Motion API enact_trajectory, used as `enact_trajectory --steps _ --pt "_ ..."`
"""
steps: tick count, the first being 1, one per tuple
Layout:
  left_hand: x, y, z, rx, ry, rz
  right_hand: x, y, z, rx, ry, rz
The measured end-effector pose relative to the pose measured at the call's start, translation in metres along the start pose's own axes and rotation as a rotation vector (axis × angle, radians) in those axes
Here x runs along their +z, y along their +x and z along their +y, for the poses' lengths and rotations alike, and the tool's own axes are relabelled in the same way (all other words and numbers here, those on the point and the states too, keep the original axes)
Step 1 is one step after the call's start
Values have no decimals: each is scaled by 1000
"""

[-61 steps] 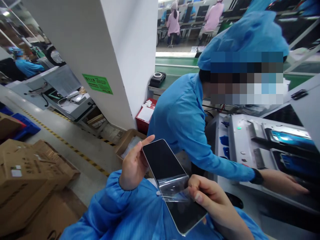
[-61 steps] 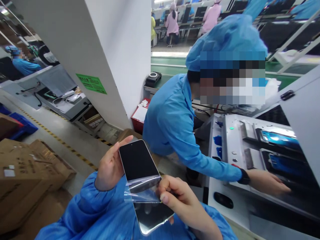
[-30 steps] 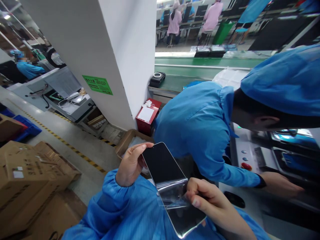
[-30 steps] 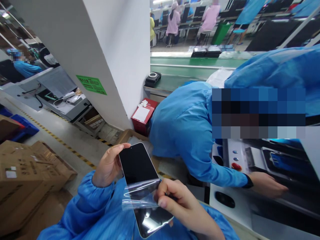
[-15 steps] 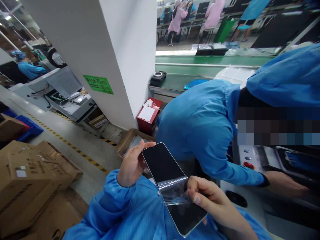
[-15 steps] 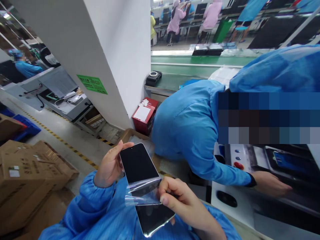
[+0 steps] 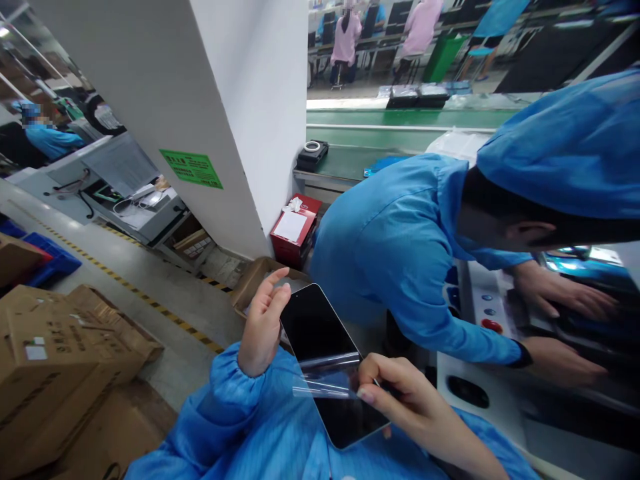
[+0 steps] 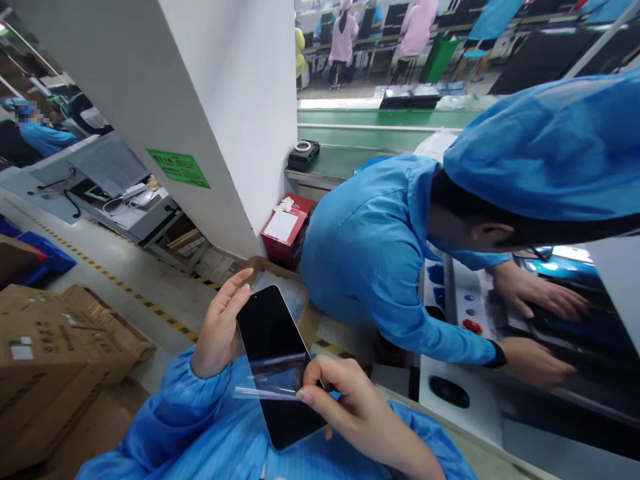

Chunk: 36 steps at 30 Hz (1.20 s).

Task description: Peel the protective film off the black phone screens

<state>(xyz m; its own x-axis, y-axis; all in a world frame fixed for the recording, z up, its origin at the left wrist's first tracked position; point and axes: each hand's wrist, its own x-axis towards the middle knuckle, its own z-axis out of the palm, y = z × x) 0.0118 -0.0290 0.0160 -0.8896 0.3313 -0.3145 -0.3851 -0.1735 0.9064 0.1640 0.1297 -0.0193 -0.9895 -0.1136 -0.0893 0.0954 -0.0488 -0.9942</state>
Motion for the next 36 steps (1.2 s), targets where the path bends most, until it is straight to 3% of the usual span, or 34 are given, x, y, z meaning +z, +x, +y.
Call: enact_trajectory --steps 9,15,20,26,36 --pt "-2 2 -2 107 147 19 2 2 1 16 125 49" --pt "-12 3 1 131 236 -50 0 3 0 19 195 47" --pt "-17 3 6 97 161 -160 -3 0 -1 23 235 55" --pt "-13 5 9 53 66 -135 -7 -3 0 4 214 63" --pt "-11 7 8 51 13 -173 -6 -6 4 65 367 74"
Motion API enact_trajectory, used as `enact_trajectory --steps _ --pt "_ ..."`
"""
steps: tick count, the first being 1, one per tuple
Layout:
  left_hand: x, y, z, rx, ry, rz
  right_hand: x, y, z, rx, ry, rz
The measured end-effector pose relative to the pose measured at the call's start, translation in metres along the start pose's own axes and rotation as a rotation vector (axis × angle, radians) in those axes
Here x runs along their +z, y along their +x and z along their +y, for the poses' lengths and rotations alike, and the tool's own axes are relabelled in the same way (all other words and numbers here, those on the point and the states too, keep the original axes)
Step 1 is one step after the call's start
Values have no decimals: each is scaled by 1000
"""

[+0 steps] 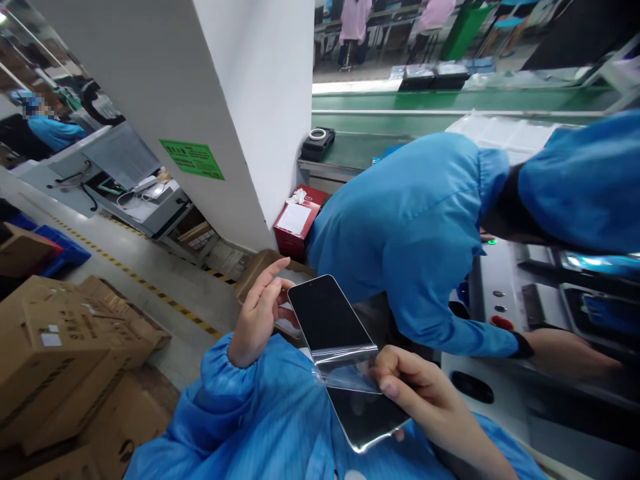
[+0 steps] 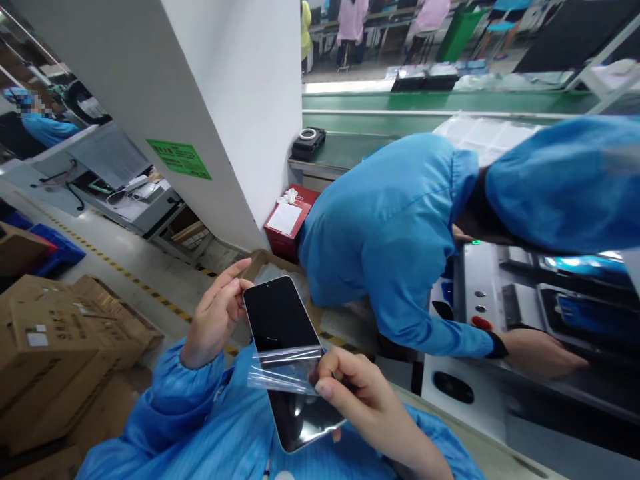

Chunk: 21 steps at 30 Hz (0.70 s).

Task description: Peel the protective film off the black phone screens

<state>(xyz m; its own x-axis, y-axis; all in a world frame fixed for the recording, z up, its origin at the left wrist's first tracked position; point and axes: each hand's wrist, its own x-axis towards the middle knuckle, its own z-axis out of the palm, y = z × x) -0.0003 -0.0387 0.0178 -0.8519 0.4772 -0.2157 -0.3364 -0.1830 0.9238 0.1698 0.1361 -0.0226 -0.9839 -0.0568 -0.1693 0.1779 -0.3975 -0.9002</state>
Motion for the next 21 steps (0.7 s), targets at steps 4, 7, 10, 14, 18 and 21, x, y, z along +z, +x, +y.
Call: enact_trajectory --steps 4,7,10,14,18,21 --pt "-2 0 -1 6 1 -16 -2 -1 3 44 35 -9" --pt "-2 -1 -1 7 4 -22 -3 -1 6 39 42 9" --pt "-2 -2 -1 7 7 -19 -3 0 7 41 44 17" --pt "-2 -1 -2 -1 12 -7 -3 0 6 40 32 11" --pt "-1 0 -3 -11 14 2 0 2 3 27 26 -14" --pt "0 0 -2 -19 24 11 2 3 1 42 26 11"
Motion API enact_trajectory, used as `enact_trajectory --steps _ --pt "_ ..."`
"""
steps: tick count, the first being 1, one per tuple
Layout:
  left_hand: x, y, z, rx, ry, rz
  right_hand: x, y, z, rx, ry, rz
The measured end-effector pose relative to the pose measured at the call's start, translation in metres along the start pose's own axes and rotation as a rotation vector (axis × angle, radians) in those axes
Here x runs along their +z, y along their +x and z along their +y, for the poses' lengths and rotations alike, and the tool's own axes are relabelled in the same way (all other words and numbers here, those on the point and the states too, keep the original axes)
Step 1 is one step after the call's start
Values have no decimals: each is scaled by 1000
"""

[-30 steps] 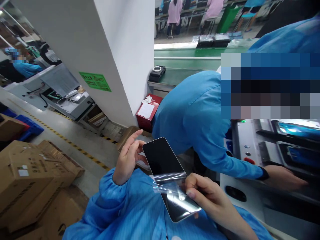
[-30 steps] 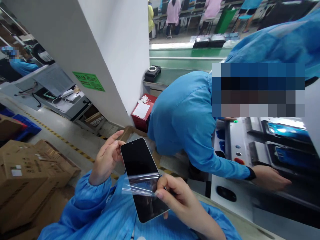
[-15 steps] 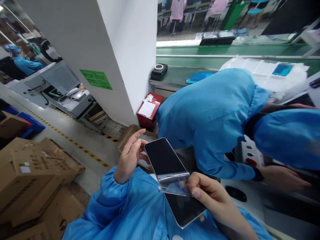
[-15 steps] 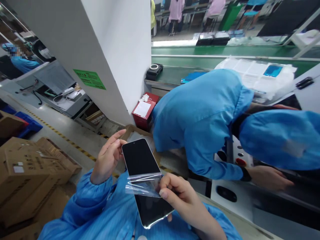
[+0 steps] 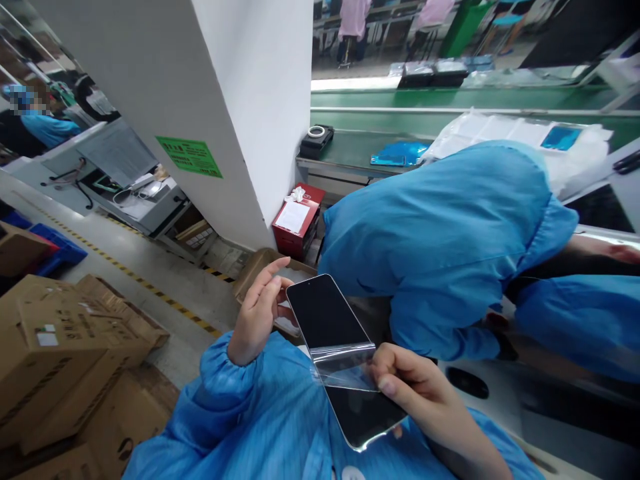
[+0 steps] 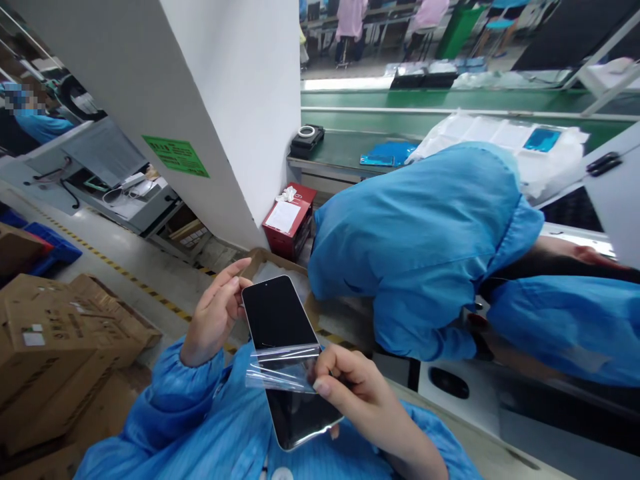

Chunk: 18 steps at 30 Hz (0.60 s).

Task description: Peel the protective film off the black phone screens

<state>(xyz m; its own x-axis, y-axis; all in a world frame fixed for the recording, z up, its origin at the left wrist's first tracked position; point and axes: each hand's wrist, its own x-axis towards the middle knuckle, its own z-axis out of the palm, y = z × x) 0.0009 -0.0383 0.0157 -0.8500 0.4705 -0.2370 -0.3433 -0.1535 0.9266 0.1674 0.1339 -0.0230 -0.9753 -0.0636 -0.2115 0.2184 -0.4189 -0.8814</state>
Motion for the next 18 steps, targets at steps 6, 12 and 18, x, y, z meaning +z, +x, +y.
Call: enact_trajectory --steps 6,12,18 --pt "2 2 1 -15 19 22 -1 -2 1 10 30 20" --pt "2 3 0 -38 48 2 -3 -1 4 42 25 42" --pt "2 6 -1 -43 27 -5 -4 0 7 36 -20 24"
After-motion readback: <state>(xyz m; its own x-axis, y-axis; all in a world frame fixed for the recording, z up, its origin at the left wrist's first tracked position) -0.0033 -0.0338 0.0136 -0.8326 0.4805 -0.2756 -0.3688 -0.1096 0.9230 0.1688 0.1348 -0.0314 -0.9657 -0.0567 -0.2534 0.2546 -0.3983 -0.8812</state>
